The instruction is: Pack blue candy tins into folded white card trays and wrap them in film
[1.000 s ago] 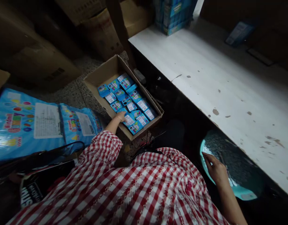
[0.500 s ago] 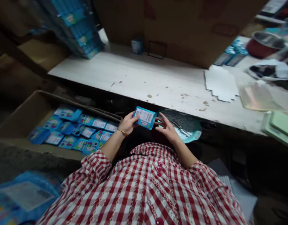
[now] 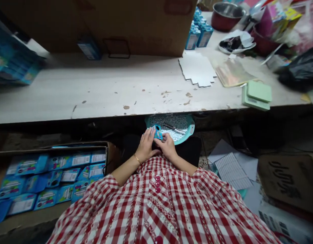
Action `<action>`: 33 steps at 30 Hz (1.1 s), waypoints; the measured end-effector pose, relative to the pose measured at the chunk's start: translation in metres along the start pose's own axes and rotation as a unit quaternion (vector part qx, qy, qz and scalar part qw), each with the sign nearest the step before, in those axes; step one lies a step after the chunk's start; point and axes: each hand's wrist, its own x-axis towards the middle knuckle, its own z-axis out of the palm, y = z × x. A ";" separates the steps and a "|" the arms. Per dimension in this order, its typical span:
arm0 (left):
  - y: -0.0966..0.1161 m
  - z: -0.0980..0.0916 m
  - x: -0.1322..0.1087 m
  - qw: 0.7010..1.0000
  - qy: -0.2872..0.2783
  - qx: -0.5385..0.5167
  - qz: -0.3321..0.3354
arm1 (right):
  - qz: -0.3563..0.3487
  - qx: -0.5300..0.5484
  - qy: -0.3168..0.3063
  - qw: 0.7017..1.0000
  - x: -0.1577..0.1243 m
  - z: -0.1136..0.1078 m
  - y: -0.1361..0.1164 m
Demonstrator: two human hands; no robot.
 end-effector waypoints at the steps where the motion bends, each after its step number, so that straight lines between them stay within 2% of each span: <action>1: -0.001 0.007 0.004 0.999 0.002 -0.008 -0.031 | -0.023 -0.033 -0.026 0.999 0.002 -0.007 0.001; 3: -0.005 0.017 0.013 0.994 0.010 -0.055 -0.098 | -0.069 -0.136 -0.048 0.987 0.013 -0.029 0.004; 5: -0.014 0.018 0.022 0.984 0.014 -0.113 -0.134 | -0.074 -0.284 -0.020 0.956 0.033 -0.059 0.012; 6: -0.018 0.016 0.026 0.980 0.027 -0.136 -0.145 | -0.053 -0.359 -0.008 0.932 0.044 -0.074 0.019; 7: -0.023 0.013 0.030 0.973 0.045 -0.161 -0.160 | -0.025 -0.453 -0.020 0.891 0.055 -0.088 0.028; 9: -0.032 0.006 0.039 0.944 0.083 -0.232 -0.219 | 0.014 -0.574 -0.075 0.815 0.071 -0.107 0.044; 10: -0.036 0.003 0.043 0.920 0.094 -0.277 -0.259 | 0.022 -0.604 -0.098 0.791 0.076 -0.111 0.051; 11: -0.039 0.001 0.048 0.892 0.094 -0.324 -0.299 | 0.024 -0.608 -0.108 0.786 0.079 -0.113 0.055; 13: -0.043 -0.002 0.058 0.841 0.066 -0.400 -0.357 | 0.018 -0.613 -0.109 0.782 0.080 -0.111 0.057; 15: -0.046 -0.001 0.064 0.818 0.035 -0.435 -0.375 | 0.004 -0.625 -0.111 0.773 0.080 -0.107 0.052; 17: -0.048 0.001 0.066 0.809 0.030 -0.447 -0.379 | -0.020 -0.630 -0.118 0.768 0.082 -0.108 0.043; 19: -0.049 0.005 0.061 0.802 0.041 -0.452 -0.387 | -0.037 -0.611 -0.116 0.782 0.086 -0.114 0.037; 22: -0.049 0.011 0.045 0.788 0.033 -0.458 -0.409 | -0.021 -0.527 -0.111 0.843 0.097 -0.126 0.040; 25: -0.048 0.014 0.029 0.771 0.014 -0.465 -0.436 | 0.052 -0.433 -0.134 0.890 0.108 -0.132 0.054; 28: -0.047 0.013 0.020 0.760 0.007 -0.471 -0.447 | 0.115 -0.404 -0.152 0.895 0.114 -0.128 0.070; 33: -0.047 0.010 0.020 0.761 -0.012 -0.466 -0.452 | 0.122 -0.411 -0.161 0.889 0.111 -0.125 0.070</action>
